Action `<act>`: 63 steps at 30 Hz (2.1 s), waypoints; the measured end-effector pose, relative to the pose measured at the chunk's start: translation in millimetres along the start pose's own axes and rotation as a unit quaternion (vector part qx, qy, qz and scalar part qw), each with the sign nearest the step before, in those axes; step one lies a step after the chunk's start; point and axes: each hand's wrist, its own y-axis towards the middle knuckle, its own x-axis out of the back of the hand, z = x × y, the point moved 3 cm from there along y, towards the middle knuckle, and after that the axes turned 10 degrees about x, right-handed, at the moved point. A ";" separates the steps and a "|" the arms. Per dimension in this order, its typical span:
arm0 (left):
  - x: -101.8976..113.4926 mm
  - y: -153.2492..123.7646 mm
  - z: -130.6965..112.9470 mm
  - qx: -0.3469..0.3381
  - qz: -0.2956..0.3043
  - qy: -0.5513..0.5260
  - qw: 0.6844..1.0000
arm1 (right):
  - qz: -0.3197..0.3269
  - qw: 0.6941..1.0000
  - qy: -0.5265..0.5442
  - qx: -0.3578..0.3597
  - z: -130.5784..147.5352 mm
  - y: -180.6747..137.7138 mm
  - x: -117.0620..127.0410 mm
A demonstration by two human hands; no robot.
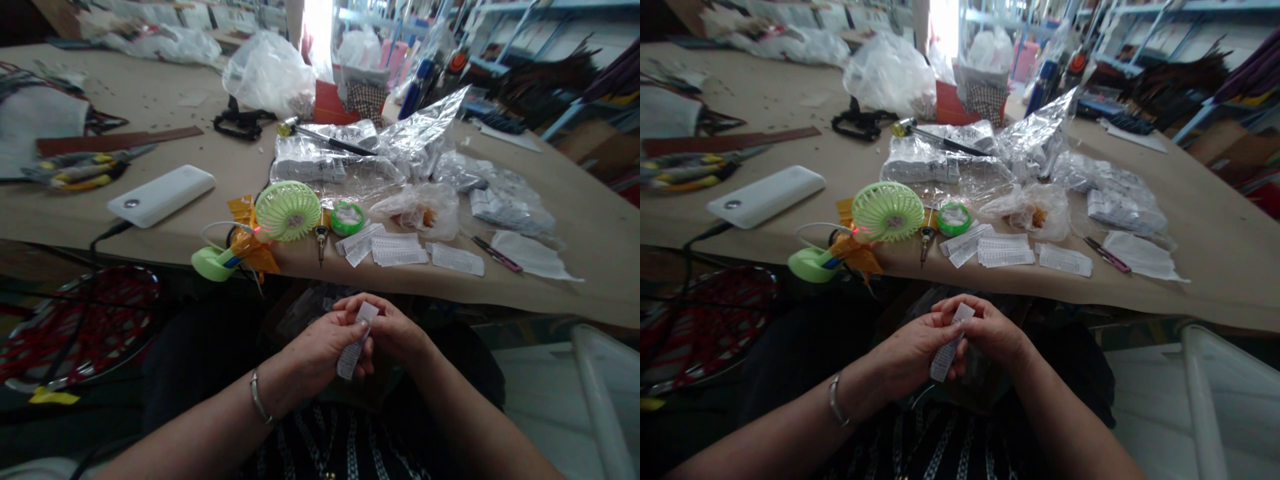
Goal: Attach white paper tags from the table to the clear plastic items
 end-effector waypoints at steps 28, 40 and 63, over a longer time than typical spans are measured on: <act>17.3 -3.1 -5.3 -0.079 -0.058 0.000 0.995 | -0.171 0.932 -0.294 0.126 16.8 1.7 -4.2; 22.8 -15.3 -19.3 -0.144 -0.148 0.075 0.976 | -0.169 0.957 -0.228 0.066 16.5 27.6 -14.8; 58.1 -28.7 -66.6 -0.347 -0.369 0.368 0.780 | -0.222 0.943 -0.211 0.131 -4.4 64.8 -28.1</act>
